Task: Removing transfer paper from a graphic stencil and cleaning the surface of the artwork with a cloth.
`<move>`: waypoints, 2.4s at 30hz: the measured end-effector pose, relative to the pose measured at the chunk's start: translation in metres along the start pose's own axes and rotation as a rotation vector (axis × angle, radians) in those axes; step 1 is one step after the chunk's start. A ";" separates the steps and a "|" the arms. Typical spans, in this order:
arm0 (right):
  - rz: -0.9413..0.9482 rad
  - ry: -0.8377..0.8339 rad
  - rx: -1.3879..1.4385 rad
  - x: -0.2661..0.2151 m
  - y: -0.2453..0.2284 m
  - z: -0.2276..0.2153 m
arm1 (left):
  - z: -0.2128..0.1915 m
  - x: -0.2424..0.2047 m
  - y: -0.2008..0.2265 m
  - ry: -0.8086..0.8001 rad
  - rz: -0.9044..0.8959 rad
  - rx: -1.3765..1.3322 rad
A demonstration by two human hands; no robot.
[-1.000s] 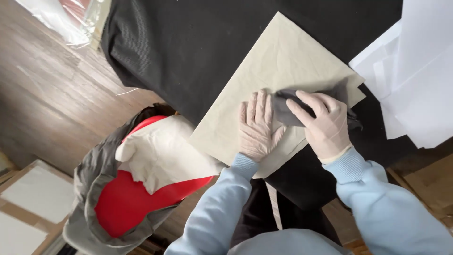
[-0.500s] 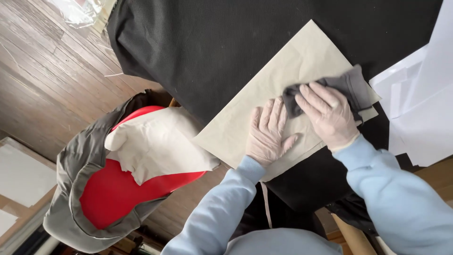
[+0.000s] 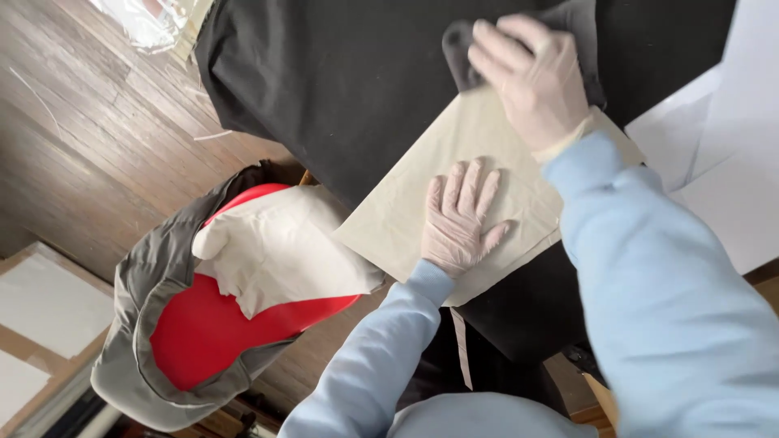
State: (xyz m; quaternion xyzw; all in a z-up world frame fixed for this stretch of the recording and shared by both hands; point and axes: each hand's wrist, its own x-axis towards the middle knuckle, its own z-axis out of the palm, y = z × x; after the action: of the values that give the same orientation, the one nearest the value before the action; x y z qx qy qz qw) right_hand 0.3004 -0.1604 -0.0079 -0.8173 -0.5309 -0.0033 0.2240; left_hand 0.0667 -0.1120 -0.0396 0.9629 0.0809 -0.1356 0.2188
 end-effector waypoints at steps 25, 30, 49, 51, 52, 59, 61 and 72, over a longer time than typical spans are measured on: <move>0.151 -0.030 -0.095 -0.037 -0.021 0.006 | -0.003 0.004 0.001 -0.043 -0.029 0.100; 0.232 0.081 -0.115 -0.045 -0.011 -0.029 | -0.006 0.006 0.002 0.027 -0.003 0.029; 0.144 -0.228 -0.100 -0.115 -0.036 -0.048 | -0.006 0.002 0.003 -0.010 -0.050 0.025; 0.159 -0.300 -0.130 -0.144 -0.033 -0.056 | -0.006 0.001 0.003 0.003 -0.066 0.000; 0.123 -0.267 -0.105 -0.147 -0.029 -0.051 | -0.006 0.003 -0.001 0.009 -0.060 -0.011; -0.018 -0.087 0.016 -0.021 -0.017 0.005 | -0.003 0.002 0.002 -0.002 -0.022 0.089; 0.035 -0.110 -0.045 -0.035 -0.032 -0.022 | -0.005 0.001 0.005 0.004 -0.022 0.045; 0.111 -0.164 0.034 -0.125 -0.060 -0.016 | -0.007 0.007 -0.005 0.001 -0.034 0.034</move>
State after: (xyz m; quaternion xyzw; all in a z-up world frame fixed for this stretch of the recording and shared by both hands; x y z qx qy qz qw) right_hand 0.1976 -0.2545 -0.0019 -0.8390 -0.5015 0.0849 0.1933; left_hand 0.0745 -0.1038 -0.0375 0.9651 0.0952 -0.1400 0.1998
